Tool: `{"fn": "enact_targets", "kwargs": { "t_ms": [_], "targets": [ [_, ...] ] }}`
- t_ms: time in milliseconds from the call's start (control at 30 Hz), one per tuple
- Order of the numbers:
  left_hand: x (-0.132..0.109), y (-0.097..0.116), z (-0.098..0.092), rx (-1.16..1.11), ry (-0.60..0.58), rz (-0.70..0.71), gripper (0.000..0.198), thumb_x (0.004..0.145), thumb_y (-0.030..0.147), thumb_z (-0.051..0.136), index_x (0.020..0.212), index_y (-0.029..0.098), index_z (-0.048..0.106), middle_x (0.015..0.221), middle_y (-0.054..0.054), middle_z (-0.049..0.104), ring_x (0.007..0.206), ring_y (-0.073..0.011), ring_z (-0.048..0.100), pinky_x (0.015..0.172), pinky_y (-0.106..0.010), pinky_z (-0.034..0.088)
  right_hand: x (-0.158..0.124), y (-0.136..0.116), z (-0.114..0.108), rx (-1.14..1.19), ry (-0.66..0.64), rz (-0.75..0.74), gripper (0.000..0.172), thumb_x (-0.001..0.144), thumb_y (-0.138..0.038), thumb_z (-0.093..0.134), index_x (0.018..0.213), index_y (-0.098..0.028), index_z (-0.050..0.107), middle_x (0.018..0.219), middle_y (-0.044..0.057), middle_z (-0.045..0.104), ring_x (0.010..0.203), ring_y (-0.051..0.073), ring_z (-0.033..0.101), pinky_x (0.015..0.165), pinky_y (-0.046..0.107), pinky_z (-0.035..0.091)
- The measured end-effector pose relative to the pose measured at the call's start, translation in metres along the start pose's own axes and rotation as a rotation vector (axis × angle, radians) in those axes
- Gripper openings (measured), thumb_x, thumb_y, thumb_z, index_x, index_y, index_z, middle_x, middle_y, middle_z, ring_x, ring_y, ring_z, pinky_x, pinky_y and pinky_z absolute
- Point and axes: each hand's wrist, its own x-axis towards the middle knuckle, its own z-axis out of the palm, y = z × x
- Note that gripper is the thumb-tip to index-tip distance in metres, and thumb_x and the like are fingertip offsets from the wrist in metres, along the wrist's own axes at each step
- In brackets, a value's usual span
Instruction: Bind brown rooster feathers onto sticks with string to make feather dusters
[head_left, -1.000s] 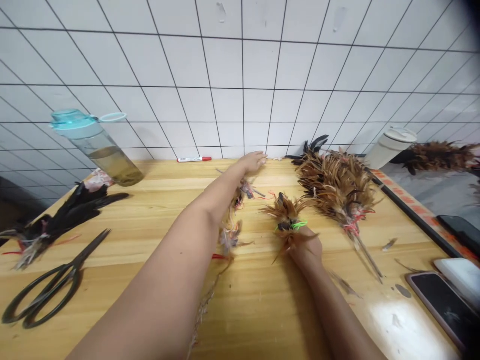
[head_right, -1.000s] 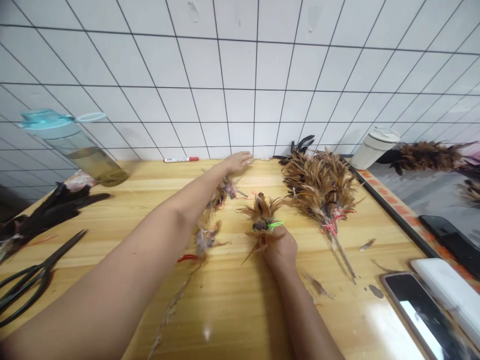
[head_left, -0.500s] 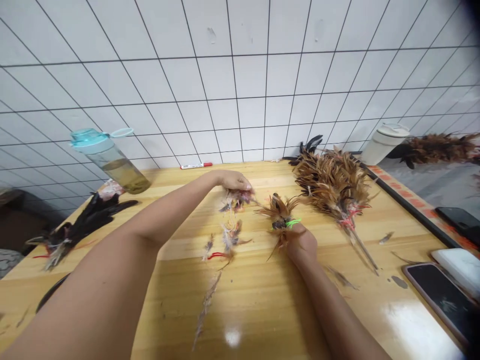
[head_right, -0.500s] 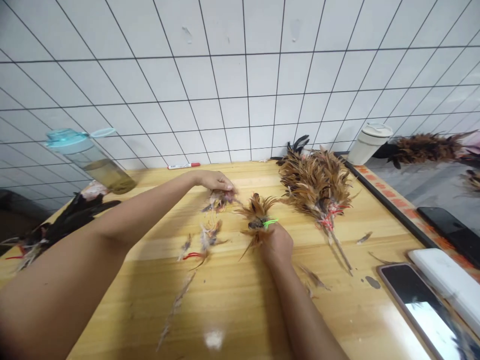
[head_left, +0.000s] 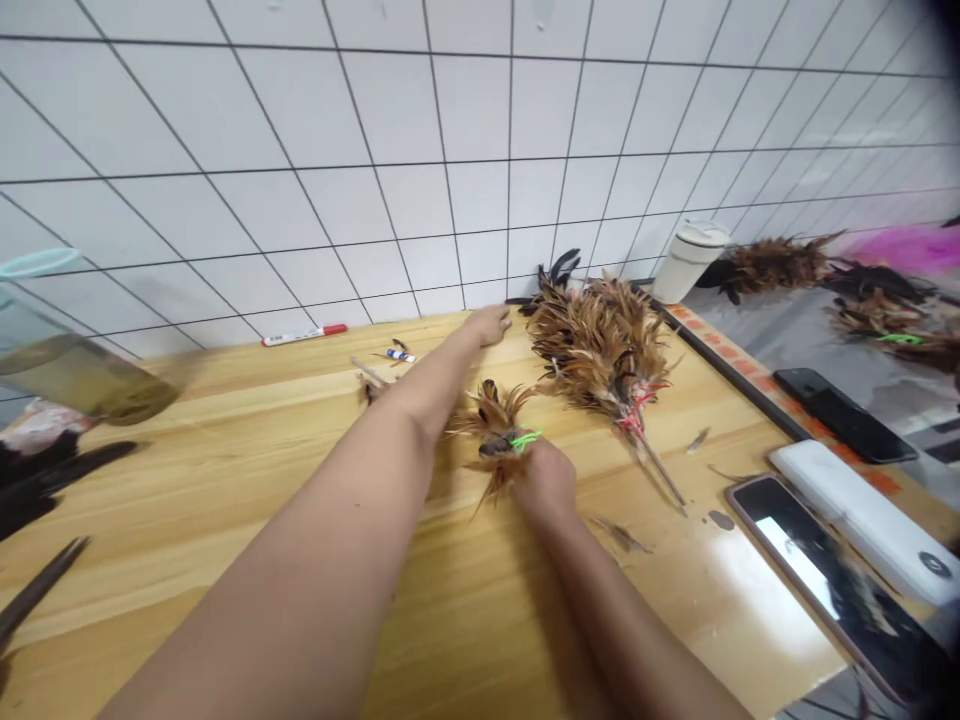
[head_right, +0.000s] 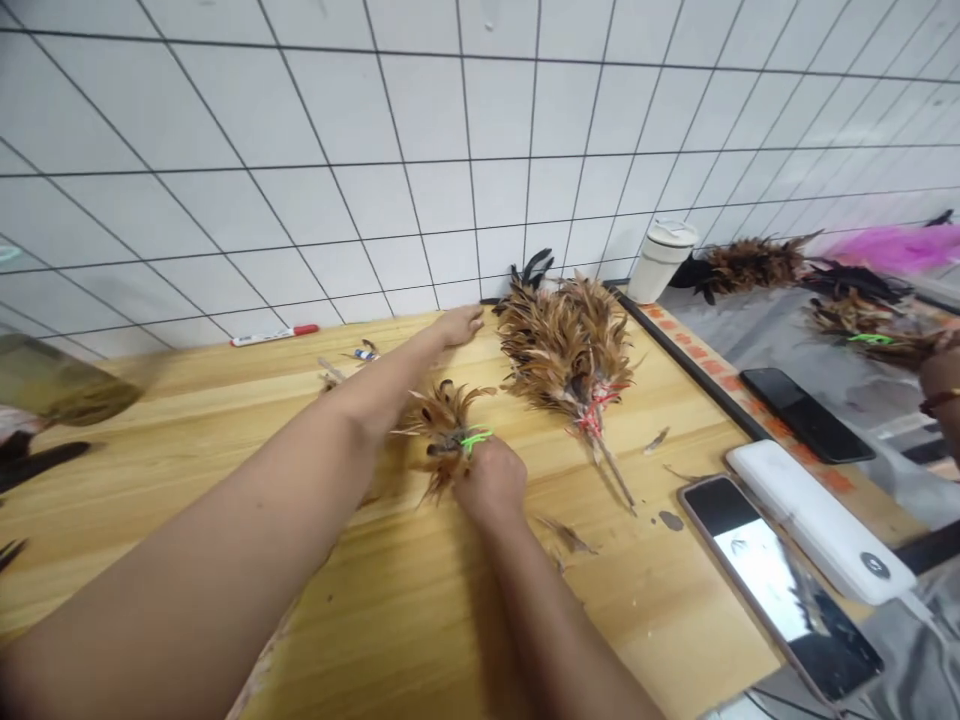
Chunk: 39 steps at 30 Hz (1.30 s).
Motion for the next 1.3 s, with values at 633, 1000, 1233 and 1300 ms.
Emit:
{"fn": "enact_targets", "kwargs": {
  "t_ms": [633, 1000, 1233, 1300],
  "targets": [
    [-0.265, -0.058, -0.085, -0.212, 0.004, -0.004, 0.06, 0.095, 0.061, 0.03, 0.125, 0.022, 0.065, 0.13, -0.002, 0.065, 0.123, -0.0189, 0.058, 0.108, -0.026, 0.041, 0.002, 0.005, 0.002, 0.001, 0.034, -0.042, 0.034, 0.08, -0.037, 0.059, 0.11, -0.028, 0.072, 0.102, 0.008, 0.074, 0.098, 0.023, 0.067, 0.073, 0.026, 0.043],
    [-0.186, -0.11, -0.054, -0.067, 0.184, -0.211, 0.057, 0.099, 0.045, 0.023, 0.133, 0.016, 0.057, 0.147, -0.006, 0.051, 0.137, -0.0172, 0.044, 0.117, -0.028, 0.03, 0.008, 0.008, 0.005, -0.033, 0.024, -0.015, 0.034, 0.08, -0.035, 0.06, 0.112, -0.029, 0.072, 0.103, 0.008, 0.074, 0.098, 0.024, 0.068, 0.072, 0.027, 0.043],
    [-0.143, -0.125, -0.03, -0.065, 0.032, -0.176, 0.058, 0.099, 0.047, 0.021, 0.136, 0.018, 0.056, 0.147, -0.006, 0.051, 0.137, -0.0165, 0.046, 0.116, -0.029, 0.031, 0.009, 0.007, 0.002, 0.002, 0.037, 0.024, 0.035, 0.08, -0.027, 0.057, 0.113, -0.028, 0.071, 0.104, 0.007, 0.074, 0.098, 0.023, 0.068, 0.072, 0.025, 0.044],
    [-0.156, -0.122, -0.025, -0.06, 0.003, -0.144, 0.059, 0.099, 0.048, 0.02, 0.139, 0.018, 0.053, 0.15, -0.006, 0.047, 0.141, -0.0151, 0.041, 0.118, -0.028, 0.026, 0.009, 0.007, 0.001, -0.002, 0.026, 0.027, 0.037, 0.08, -0.025, 0.057, 0.114, -0.028, 0.07, 0.105, 0.008, 0.074, 0.099, 0.024, 0.068, 0.072, 0.025, 0.044]
  ]
}}
